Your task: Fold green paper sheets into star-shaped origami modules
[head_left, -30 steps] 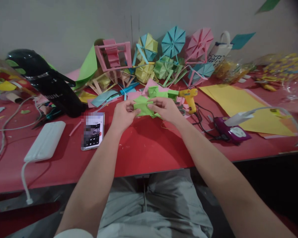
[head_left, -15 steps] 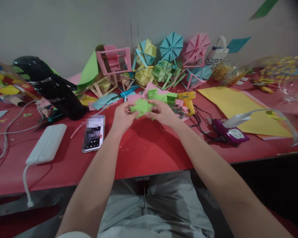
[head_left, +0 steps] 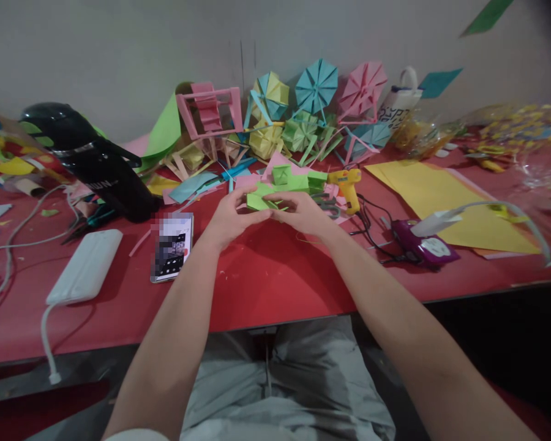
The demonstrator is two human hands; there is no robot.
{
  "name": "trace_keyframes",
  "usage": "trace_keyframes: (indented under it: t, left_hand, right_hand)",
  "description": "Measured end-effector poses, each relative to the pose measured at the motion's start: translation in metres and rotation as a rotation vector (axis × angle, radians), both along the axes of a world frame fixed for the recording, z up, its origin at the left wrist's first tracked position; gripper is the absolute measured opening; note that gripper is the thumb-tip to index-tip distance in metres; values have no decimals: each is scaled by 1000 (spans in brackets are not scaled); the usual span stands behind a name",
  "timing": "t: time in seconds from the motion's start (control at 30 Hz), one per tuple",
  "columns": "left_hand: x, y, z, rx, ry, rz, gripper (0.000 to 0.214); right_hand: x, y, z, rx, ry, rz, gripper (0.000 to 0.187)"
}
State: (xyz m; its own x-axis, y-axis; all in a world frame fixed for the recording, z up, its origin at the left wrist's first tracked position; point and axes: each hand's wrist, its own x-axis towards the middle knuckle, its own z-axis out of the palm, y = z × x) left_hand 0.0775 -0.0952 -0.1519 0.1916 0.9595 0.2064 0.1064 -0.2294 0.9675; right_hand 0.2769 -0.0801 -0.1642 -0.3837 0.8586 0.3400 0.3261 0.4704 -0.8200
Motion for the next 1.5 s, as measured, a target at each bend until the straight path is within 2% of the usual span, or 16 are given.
trace_keyframes:
  t: [0.27, 0.4, 0.5, 0.6, 0.67, 0.73, 0.87, 1.0, 1.13, 1.3, 1.5]
  left_hand:
    - [-1, -2, 5, -47, -1, -20, 55]
    - [0, 0, 5, -88, -29, -7, 52]
    - [1, 2, 1, -150, -40, 20, 46]
    - [0, 3, -1, -156, -29, 5, 31]
    - [-1, 2, -1, -162, -5, -6, 24]
    - [-1, 1, 0, -186, 12, -8, 21]
    - [1, -2, 4, -208, -40, -3, 33]
    - [3, -2, 5, -212, -36, 48, 42]
    - [1, -1, 3, -250, 26, 101, 46]
    - [0, -1, -1, -250, 54, 16, 49]
    - [0, -1, 1, -150, 62, 40, 42]
  right_hand:
    - [1, -3, 4, -33, 8, 74, 49]
    - [2, 0, 3, -40, -2, 17, 51]
    - [1, 2, 2, 13, -25, -49, 54]
    - [0, 4, -3, 64, -47, -64, 47]
    - [-1, 6, -6, 63, -11, -65, 37]
    - [-1, 7, -9, 81, 38, -88, 35]
    - [-1, 3, -7, 128, 23, -86, 40]
    - [-1, -2, -3, 125, -39, -34, 53]
    - [1, 1, -2, 149, -65, -107, 33]
    - [5, 7, 0, 125, -42, -206, 38]
    - [3, 9, -2, 107, 89, -210, 16]
